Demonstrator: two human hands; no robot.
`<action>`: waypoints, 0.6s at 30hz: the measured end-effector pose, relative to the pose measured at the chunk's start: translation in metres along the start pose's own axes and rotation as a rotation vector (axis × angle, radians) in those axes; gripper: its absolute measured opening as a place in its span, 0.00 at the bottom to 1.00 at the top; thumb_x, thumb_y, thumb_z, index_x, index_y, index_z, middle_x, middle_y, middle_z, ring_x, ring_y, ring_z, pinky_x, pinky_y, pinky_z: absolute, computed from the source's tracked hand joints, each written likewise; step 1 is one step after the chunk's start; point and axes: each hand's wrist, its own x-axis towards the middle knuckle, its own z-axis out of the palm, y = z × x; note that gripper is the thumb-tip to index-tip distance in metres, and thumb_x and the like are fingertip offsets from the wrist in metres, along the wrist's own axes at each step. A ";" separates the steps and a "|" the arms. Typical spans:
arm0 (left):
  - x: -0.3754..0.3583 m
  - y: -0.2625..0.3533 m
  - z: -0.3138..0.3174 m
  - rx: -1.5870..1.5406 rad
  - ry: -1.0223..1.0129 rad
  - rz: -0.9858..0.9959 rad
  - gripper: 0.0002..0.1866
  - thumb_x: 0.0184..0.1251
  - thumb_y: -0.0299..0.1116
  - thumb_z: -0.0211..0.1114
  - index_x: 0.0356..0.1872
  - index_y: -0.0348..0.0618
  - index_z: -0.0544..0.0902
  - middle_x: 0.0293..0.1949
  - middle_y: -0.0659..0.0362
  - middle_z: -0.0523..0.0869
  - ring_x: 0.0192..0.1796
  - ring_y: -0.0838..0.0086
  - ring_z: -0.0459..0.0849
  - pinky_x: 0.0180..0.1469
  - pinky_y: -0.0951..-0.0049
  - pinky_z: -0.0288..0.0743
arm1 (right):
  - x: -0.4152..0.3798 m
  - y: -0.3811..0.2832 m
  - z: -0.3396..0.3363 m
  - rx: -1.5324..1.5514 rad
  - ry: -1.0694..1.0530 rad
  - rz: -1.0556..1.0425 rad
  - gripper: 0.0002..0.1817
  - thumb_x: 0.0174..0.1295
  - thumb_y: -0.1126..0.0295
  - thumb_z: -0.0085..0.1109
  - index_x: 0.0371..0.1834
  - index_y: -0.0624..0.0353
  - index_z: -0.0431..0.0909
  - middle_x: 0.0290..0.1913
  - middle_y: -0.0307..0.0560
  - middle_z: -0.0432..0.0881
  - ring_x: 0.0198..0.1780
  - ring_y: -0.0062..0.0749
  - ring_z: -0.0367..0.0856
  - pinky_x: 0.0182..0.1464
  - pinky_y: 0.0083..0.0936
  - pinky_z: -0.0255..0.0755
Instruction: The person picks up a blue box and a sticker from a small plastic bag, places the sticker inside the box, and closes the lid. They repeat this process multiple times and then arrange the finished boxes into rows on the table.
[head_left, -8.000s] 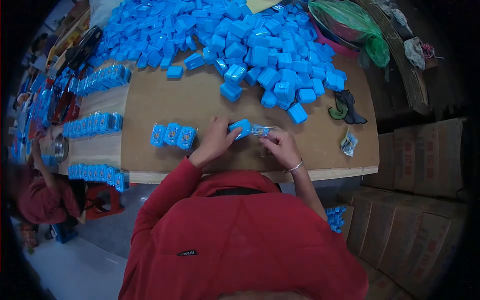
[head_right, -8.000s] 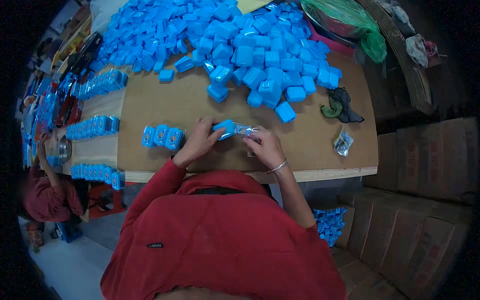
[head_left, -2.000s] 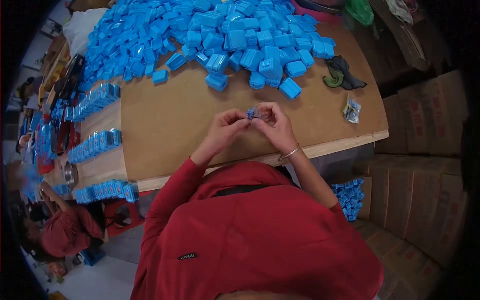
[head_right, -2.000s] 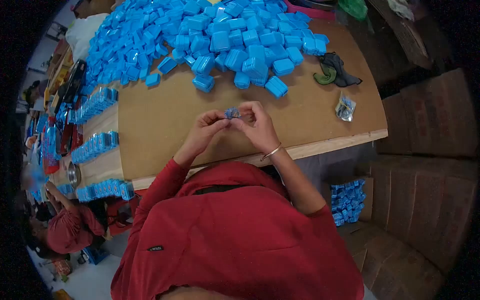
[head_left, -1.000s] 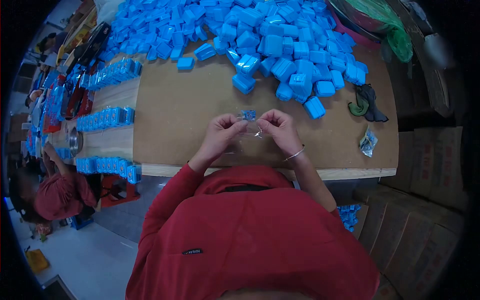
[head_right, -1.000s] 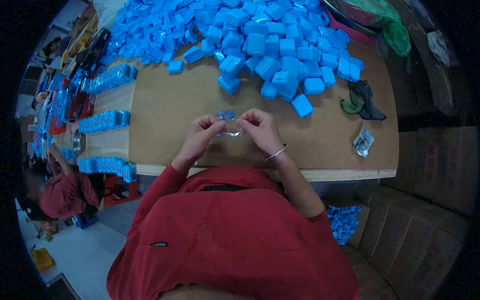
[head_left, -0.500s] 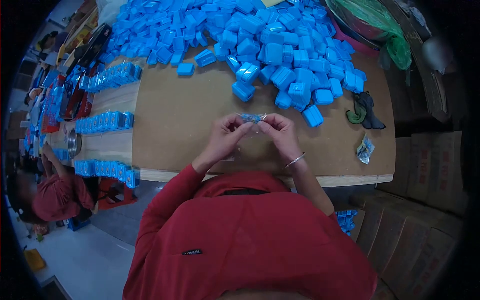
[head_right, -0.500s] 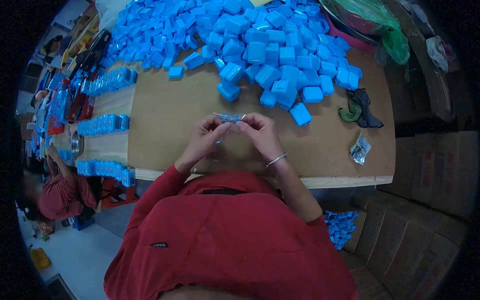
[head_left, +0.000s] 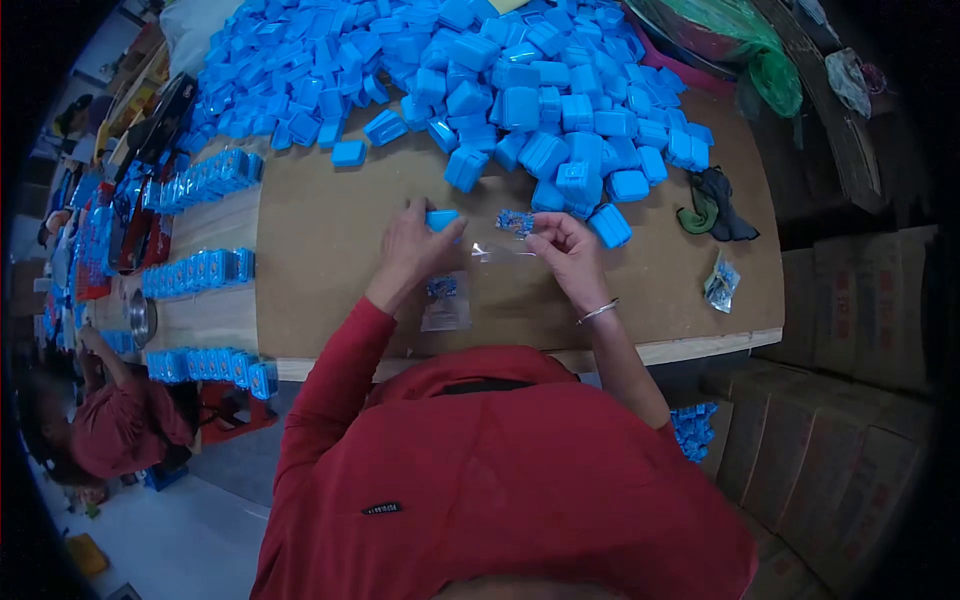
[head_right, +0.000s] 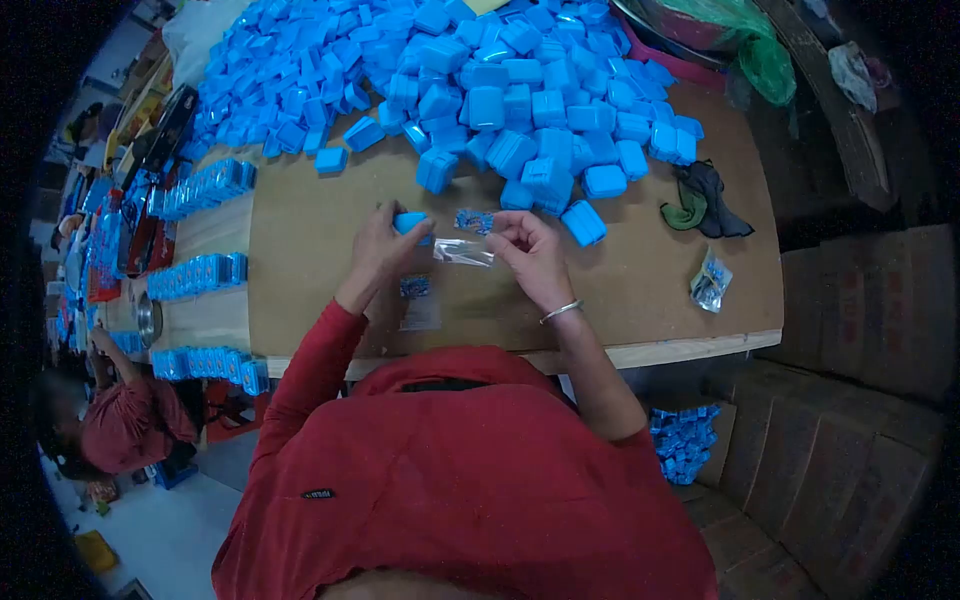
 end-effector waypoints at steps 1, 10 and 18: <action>-0.003 -0.004 -0.002 0.012 0.018 0.017 0.20 0.55 0.42 0.67 0.41 0.37 0.77 0.36 0.51 0.80 0.35 0.62 0.80 0.37 0.66 0.74 | 0.004 0.001 0.003 0.007 -0.014 -0.006 0.15 0.58 0.75 0.61 0.48 0.64 0.75 0.30 0.36 0.80 0.32 0.14 0.76 0.33 0.12 0.67; -0.037 0.010 -0.015 -1.021 -0.155 0.014 0.04 0.63 0.27 0.62 0.30 0.39 0.79 0.28 0.66 0.79 0.30 0.87 0.75 0.33 0.87 0.68 | 0.000 -0.013 0.031 -0.032 -0.068 -0.045 0.19 0.55 0.75 0.63 0.49 0.64 0.68 0.28 0.36 0.77 0.31 0.13 0.73 0.33 0.13 0.67; -0.048 0.023 -0.011 -1.053 -0.145 0.035 0.04 0.63 0.28 0.62 0.29 0.41 0.78 0.27 0.66 0.80 0.30 0.87 0.74 0.34 0.84 0.67 | -0.016 -0.018 0.037 0.107 -0.109 0.080 0.10 0.58 0.73 0.62 0.41 0.63 0.75 0.33 0.39 0.81 0.34 0.16 0.77 0.36 0.16 0.71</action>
